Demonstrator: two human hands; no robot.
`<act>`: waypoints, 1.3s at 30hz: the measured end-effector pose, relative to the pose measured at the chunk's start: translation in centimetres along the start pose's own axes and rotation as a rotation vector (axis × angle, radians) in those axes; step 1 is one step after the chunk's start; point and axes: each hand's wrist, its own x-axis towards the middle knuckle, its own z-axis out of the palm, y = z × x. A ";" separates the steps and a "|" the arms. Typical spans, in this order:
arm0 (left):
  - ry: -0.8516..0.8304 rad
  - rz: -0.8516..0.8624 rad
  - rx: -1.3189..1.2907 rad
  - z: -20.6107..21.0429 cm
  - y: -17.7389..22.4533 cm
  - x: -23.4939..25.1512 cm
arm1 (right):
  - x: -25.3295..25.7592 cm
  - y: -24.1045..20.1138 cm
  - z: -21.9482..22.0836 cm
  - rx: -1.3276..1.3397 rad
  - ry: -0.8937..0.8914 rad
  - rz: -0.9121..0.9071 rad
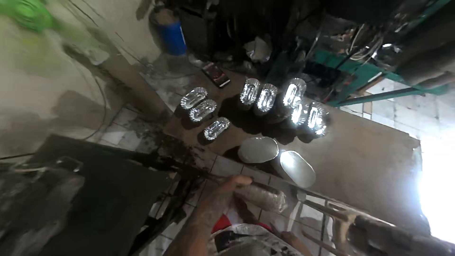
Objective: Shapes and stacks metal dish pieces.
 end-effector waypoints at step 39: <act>0.754 0.557 -0.097 3.5 -25.6 -48.4 | 5.1 -63.6 23.0 -1.250 -0.164 -1.439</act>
